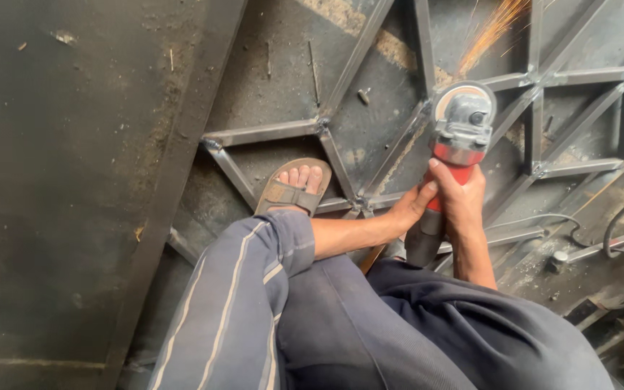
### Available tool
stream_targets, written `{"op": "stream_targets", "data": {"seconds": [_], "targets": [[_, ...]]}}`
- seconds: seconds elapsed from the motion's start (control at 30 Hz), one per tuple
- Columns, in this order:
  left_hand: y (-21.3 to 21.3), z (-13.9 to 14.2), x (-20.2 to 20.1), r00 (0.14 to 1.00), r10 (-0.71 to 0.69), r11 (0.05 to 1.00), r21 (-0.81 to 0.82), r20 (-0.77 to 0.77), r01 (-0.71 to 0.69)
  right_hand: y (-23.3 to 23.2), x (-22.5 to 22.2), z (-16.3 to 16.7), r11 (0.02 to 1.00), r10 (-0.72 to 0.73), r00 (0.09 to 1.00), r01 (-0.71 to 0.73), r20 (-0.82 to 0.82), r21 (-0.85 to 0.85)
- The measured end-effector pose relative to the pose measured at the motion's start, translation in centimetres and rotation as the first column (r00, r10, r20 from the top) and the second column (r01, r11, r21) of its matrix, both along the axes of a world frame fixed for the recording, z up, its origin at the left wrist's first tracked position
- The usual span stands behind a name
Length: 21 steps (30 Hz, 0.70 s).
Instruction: The person sits on the floor holding an angle grinder with both hands and grinds the welded joints of a metal lattice panel, producing sparks as they smooth the seams, repositioning along the frame to grind different joints.
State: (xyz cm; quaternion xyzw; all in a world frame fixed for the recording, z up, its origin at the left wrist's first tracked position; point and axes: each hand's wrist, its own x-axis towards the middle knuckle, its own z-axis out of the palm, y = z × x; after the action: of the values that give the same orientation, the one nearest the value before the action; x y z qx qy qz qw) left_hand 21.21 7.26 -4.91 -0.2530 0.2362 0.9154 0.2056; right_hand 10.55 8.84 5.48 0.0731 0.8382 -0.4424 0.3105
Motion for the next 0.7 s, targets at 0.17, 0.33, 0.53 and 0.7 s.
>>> {"op": "stream_targets", "data": {"seconds": [0.17, 0.33, 0.53, 0.7], "targets": [[1.9, 0.0, 0.5, 0.999, -0.034, 0.997, -0.068, -0.008, 0.033, 2.0, 0.5, 0.1, 0.999, 0.0, 0.997, 0.004, 0.077, -0.052], [3.6, -0.4, 3.2, 0.995, -0.091, 0.991, -0.098, 0.051, 0.096, 3.9, 2.1, -0.7, 0.999, -0.002, 0.988, 0.007, 0.157, -0.034], [3.6, -1.4, 4.7, 0.988, -0.152, 0.978, -0.143, 0.011, 0.152, 4.4, 4.4, -0.5, 0.993, -0.075, 0.98, 0.09, 0.186, -0.076], [1.8, -1.5, 5.9, 0.982, -0.101, 0.983, -0.171, -0.159, 0.073, 4.1, 3.7, 0.1, 0.987, 0.128, 0.976, -0.108, 0.175, -0.118]]}}
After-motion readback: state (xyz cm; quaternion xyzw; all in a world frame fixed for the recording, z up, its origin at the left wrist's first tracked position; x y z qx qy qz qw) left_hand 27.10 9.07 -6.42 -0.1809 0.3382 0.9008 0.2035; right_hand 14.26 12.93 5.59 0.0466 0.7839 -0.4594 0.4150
